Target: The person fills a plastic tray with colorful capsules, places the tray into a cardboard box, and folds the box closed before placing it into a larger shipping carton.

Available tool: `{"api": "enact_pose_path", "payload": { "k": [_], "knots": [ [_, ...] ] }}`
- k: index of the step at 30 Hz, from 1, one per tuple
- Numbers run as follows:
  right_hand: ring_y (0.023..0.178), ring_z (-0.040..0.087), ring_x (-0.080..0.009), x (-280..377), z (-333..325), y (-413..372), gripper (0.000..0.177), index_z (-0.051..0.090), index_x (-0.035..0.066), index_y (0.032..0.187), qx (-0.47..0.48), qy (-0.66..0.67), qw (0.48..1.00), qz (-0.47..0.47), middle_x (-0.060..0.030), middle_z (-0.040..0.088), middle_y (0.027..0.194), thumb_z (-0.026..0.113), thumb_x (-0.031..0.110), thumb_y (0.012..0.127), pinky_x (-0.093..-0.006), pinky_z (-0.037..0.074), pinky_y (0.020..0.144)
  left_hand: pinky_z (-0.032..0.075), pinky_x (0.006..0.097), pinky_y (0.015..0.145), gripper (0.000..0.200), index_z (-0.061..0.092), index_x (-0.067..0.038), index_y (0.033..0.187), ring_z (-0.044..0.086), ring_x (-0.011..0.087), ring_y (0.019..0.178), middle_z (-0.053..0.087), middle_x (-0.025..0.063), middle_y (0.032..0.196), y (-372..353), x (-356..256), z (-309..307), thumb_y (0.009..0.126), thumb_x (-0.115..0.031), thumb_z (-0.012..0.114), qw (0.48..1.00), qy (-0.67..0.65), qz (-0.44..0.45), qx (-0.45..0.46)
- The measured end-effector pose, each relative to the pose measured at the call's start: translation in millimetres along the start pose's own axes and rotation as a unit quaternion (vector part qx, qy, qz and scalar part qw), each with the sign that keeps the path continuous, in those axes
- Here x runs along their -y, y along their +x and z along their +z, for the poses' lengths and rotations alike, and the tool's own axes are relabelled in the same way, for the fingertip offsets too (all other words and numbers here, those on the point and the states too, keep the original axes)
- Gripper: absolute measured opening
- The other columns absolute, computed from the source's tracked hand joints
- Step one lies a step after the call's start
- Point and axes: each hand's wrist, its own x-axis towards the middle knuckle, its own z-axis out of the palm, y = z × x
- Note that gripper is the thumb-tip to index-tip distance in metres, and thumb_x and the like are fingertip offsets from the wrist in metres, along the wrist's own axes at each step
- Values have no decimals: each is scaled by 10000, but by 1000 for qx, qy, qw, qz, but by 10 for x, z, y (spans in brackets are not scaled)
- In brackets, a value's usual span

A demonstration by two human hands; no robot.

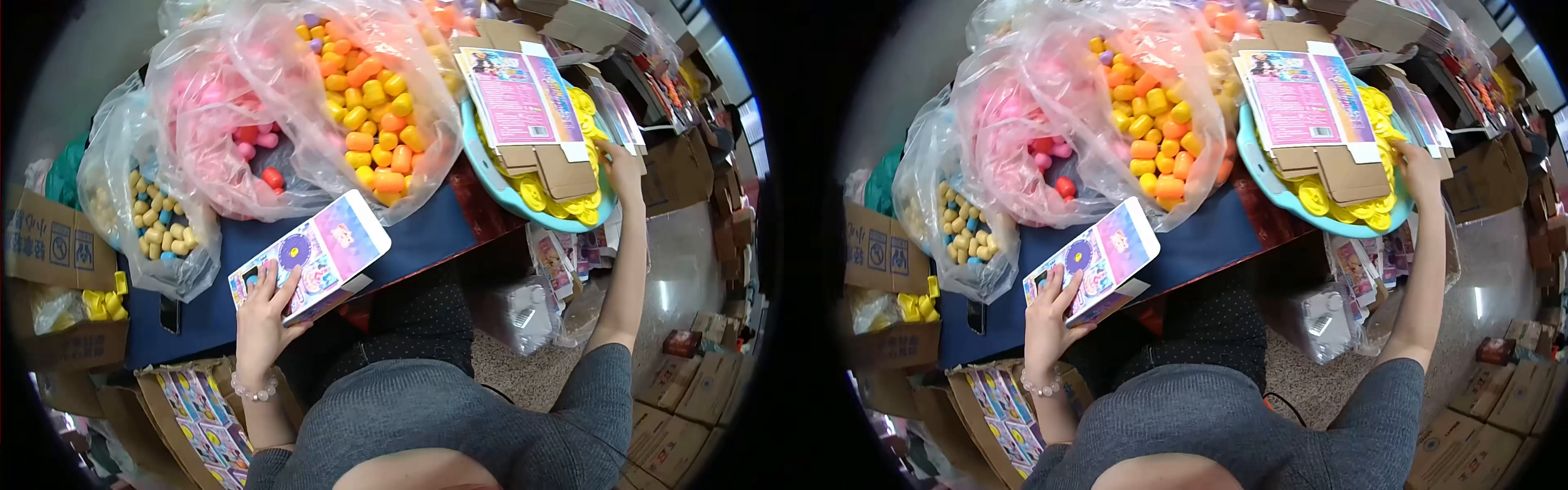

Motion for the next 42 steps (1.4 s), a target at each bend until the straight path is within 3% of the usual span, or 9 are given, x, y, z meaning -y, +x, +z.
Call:
{"api": "enact_pose_path", "payload": {
  "k": [6,9,12,14,17,22,28,41,42],
  "knots": [
    [776,636,-278,-163,6,101,163,673,-28,1001,45,85,995,27,-132,656,920,646,70,873,-368,490,718,447,453,1055,964,533,-208,1416,498,414,1309,479,218,1453,9,47,-25,529,-198,910,1000,-2,8,12],
    [775,643,-272,-365,-369,28,157,677,-20,972,32,6,999,13,-160,682,904,667,90,860,-376,499,733,451,468,1050,939,515,-227,1424,507,419,1297,489,216,1436,-12,113,-14,567,-200,898,999,-25,21,8],
    [785,614,-153,563,-934,32,173,663,-49,1054,-1,244,969,34,-80,657,865,617,0,895,-265,471,686,457,473,1041,938,504,-217,1428,522,430,1275,502,230,1417,-20,154,-21,574,-195,893,999,-24,24,7],
    [843,615,-164,1976,-1058,45,192,657,-55,1062,-22,245,961,-129,-93,669,916,601,-38,879,-268,469,700,467,470,1031,913,519,-200,1408,532,441,1260,503,239,1415,-8,198,-7,575,-195,891,998,-46,41,-4],
    [810,595,-302,3636,-640,126,174,663,-14,983,71,319,878,-350,-135,643,890,672,1,810,-365,484,730,498,451,988,778,588,-129,1278,552,432,1240,557,237,1362,61,336,-64,568,-202,897,994,-101,47,5],
    [762,663,-312,4773,563,619,148,722,-17,943,335,327,757,-456,-159,702,830,675,56,823,-371,514,713,531,371,858,737,643,-71,1195,673,355,980,688,169,1078,286,567,-303,531,-226,921,979,-182,83,50],
    [732,682,-282,5135,680,691,171,732,-30,958,441,175,728,-495,-173,716,832,663,35,816,-349,521,702,549,359,796,743,648,-24,1135,701,331,908,710,174,977,546,818,-319,509,-307,931,974,-180,115,78],
    [774,661,-354,4943,768,438,88,712,28,800,304,242,781,-490,-166,675,768,657,94,780,-439,519,704,540,365,793,651,597,-22,1037,691,332,888,689,160,922,471,749,-282,496,-192,917,969,-199,136,56],
    [819,654,-334,4921,677,337,56,672,38,754,275,199,787,-515,-135,658,801,663,93,755,-444,523,694,525,393,874,642,580,-40,1045,671,351,942,676,148,901,338,616,-288,504,-163,903,974,-187,96,83]
  ]
}}
